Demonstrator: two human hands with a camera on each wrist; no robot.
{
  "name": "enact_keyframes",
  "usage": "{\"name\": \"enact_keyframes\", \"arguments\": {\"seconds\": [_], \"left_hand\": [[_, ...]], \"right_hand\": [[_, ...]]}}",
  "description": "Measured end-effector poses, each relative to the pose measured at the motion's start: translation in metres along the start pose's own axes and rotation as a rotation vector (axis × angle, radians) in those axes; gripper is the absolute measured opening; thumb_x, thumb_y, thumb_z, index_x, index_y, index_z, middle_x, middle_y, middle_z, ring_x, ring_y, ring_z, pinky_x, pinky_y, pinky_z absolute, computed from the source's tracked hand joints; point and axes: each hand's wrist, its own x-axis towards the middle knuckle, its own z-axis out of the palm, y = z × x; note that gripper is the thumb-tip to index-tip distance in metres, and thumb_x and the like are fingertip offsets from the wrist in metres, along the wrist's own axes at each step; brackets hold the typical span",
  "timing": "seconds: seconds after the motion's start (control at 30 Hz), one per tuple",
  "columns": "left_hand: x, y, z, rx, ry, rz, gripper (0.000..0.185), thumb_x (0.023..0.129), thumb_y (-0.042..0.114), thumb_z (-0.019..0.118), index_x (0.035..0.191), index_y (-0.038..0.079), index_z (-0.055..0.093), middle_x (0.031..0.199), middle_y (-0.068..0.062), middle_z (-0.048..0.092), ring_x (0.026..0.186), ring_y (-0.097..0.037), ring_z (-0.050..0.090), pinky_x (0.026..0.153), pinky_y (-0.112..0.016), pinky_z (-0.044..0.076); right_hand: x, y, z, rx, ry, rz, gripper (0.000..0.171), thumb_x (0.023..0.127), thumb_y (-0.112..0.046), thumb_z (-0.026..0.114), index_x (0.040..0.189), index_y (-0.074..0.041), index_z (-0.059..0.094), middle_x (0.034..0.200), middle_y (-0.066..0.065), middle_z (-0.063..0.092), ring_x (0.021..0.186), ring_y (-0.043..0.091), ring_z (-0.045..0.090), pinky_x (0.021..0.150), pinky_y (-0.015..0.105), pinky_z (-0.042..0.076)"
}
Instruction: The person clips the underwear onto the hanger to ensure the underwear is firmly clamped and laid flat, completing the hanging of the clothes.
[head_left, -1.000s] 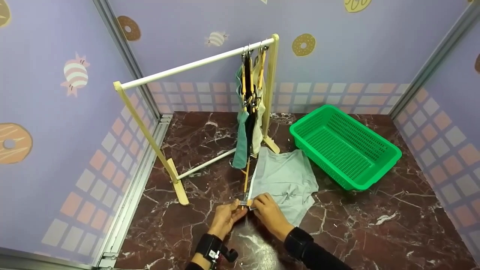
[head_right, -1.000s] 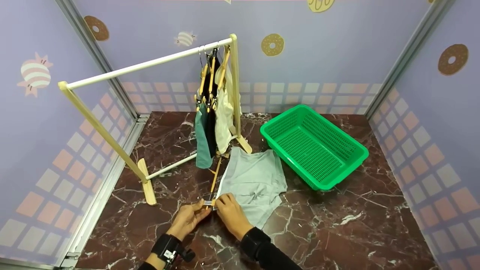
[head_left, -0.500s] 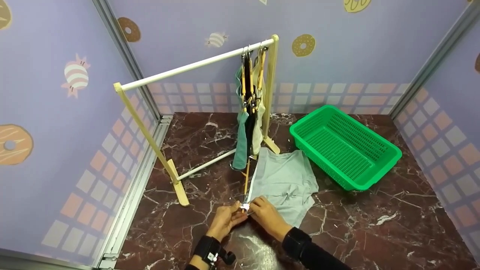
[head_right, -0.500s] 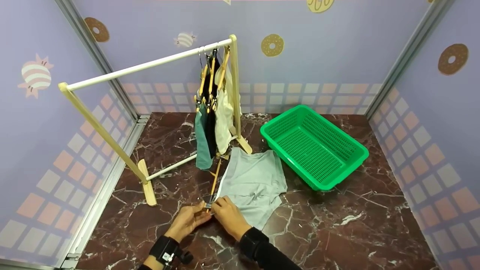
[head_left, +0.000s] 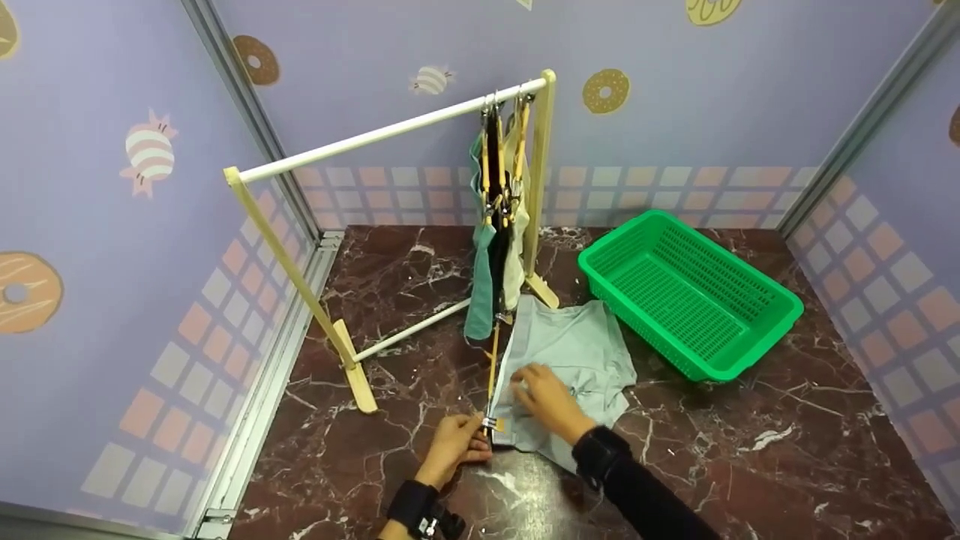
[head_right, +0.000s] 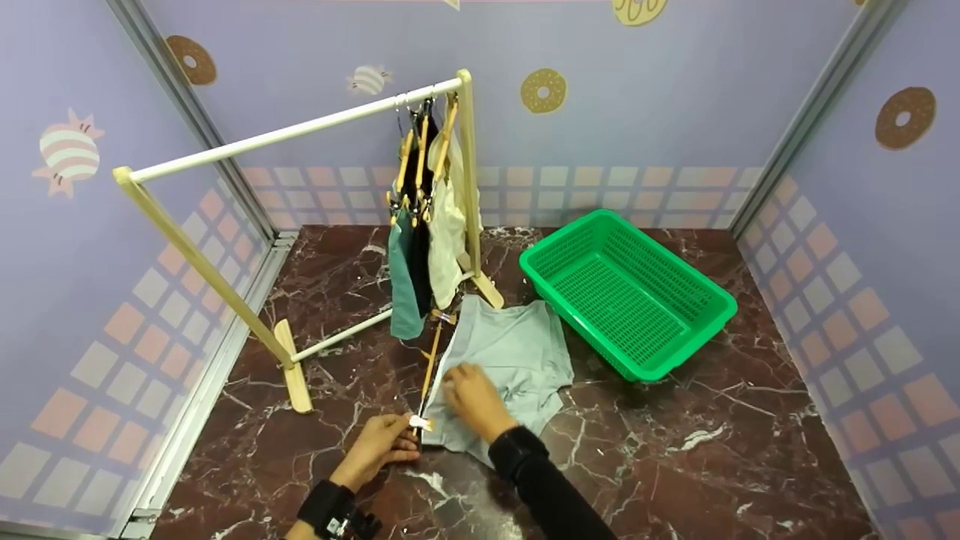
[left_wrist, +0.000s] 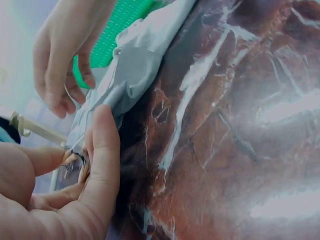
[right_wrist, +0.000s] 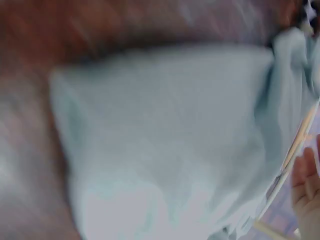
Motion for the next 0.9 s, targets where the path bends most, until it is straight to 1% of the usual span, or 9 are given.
{"name": "enact_keyframes", "arguments": {"seconds": [0.13, 0.27, 0.37, 0.47, 0.53, 0.6, 0.67, 0.73, 0.9], "left_hand": [[0.002, -0.002, 0.005, 0.097, 0.062, 0.06, 0.027, 0.105, 0.008, 0.055, 0.12, -0.013, 0.05, 0.075, -0.013, 0.061, 0.053, -0.013, 0.061, 0.057, -0.039, 0.063], [0.003, -0.003, 0.005, 0.228, 0.089, 0.097, 0.024, 0.104, 0.007, 0.056, 0.12, -0.01, 0.051, 0.071, -0.016, 0.063, 0.05, -0.013, 0.058, 0.051, -0.04, 0.062], [0.003, -0.003, 0.004, 0.352, 0.12, 0.144, 0.02, 0.103, 0.008, 0.057, 0.116, -0.008, 0.054, 0.069, -0.018, 0.064, 0.047, -0.014, 0.057, 0.046, -0.038, 0.059], [0.003, -0.001, 0.004, 0.539, 0.187, 0.236, 0.016, 0.101, 0.01, 0.061, 0.109, -0.004, 0.058, 0.068, -0.012, 0.065, 0.05, -0.011, 0.057, 0.047, -0.032, 0.055], [0.004, 0.002, 0.005, 0.654, 0.25, 0.294, 0.013, 0.1, 0.011, 0.062, 0.105, -0.001, 0.06, 0.066, -0.004, 0.061, 0.054, -0.011, 0.054, 0.05, -0.03, 0.05], [0.006, 0.005, 0.007, 0.725, 0.301, 0.351, 0.009, 0.098, 0.009, 0.063, 0.102, 0.0, 0.061, 0.065, 0.002, 0.057, 0.057, -0.011, 0.052, 0.054, -0.03, 0.045], [0.008, 0.009, 0.009, 0.742, 0.325, 0.392, 0.007, 0.097, 0.006, 0.063, 0.102, 0.0, 0.062, 0.065, 0.004, 0.053, 0.058, -0.01, 0.048, 0.056, -0.029, 0.044], [0.011, 0.013, 0.01, 0.735, 0.325, 0.435, 0.008, 0.096, 0.003, 0.062, 0.103, -0.001, 0.062, 0.065, 0.004, 0.053, 0.059, -0.01, 0.047, 0.057, -0.028, 0.044], [0.02, 0.025, 0.014, 0.701, 0.265, 0.507, 0.014, 0.094, -0.002, 0.06, 0.107, -0.003, 0.062, 0.081, -0.007, 0.067, 0.07, -0.014, 0.058, 0.065, -0.029, 0.052]], "right_hand": [[0.026, 0.02, -0.009, -0.02, 0.046, 0.072, 0.016, 0.097, -0.007, 0.064, 0.11, 0.0, 0.067, 0.112, 0.017, 0.063, 0.107, 0.037, 0.059, 0.096, 0.051, 0.053], [0.045, 0.04, -0.013, -0.056, 0.119, 0.108, 0.015, 0.091, 0.001, 0.064, 0.105, 0.005, 0.066, 0.111, 0.023, 0.06, 0.108, 0.045, 0.055, 0.098, 0.056, 0.049], [0.055, 0.049, -0.018, -0.06, 0.157, 0.138, 0.016, 0.089, 0.003, 0.063, 0.105, 0.007, 0.065, 0.121, 0.03, 0.058, 0.114, 0.051, 0.052, 0.1, 0.059, 0.046], [0.062, 0.055, -0.024, -0.053, 0.131, 0.186, 0.021, 0.09, 0.003, 0.062, 0.109, 0.01, 0.064, 0.137, 0.037, 0.05, 0.124, 0.056, 0.046, 0.106, 0.062, 0.042], [0.066, 0.06, -0.029, -0.056, 0.063, 0.234, 0.027, 0.091, 0.001, 0.062, 0.116, 0.011, 0.062, 0.147, 0.04, 0.04, 0.131, 0.059, 0.04, 0.111, 0.062, 0.037], [0.07, 0.064, -0.033, -0.07, -0.027, 0.29, 0.037, 0.093, -0.002, 0.061, 0.127, 0.012, 0.057, 0.152, 0.039, 0.034, 0.134, 0.06, 0.036, 0.113, 0.063, 0.034], [0.072, 0.068, -0.036, -0.1, -0.112, 0.346, 0.046, 0.095, -0.004, 0.058, 0.139, 0.01, 0.05, 0.155, 0.036, 0.033, 0.136, 0.059, 0.035, 0.113, 0.064, 0.034], [0.075, 0.07, -0.038, -0.121, -0.162, 0.398, 0.054, 0.097, -0.005, 0.056, 0.148, 0.005, 0.043, 0.155, 0.032, 0.036, 0.136, 0.058, 0.036, 0.112, 0.064, 0.036], [0.082, 0.068, -0.038, -0.128, -0.131, 0.429, 0.057, 0.097, -0.006, 0.056, 0.151, 0.001, 0.04, 0.138, 0.033, 0.052, 0.123, 0.056, 0.052, 0.101, 0.065, 0.046]]}}
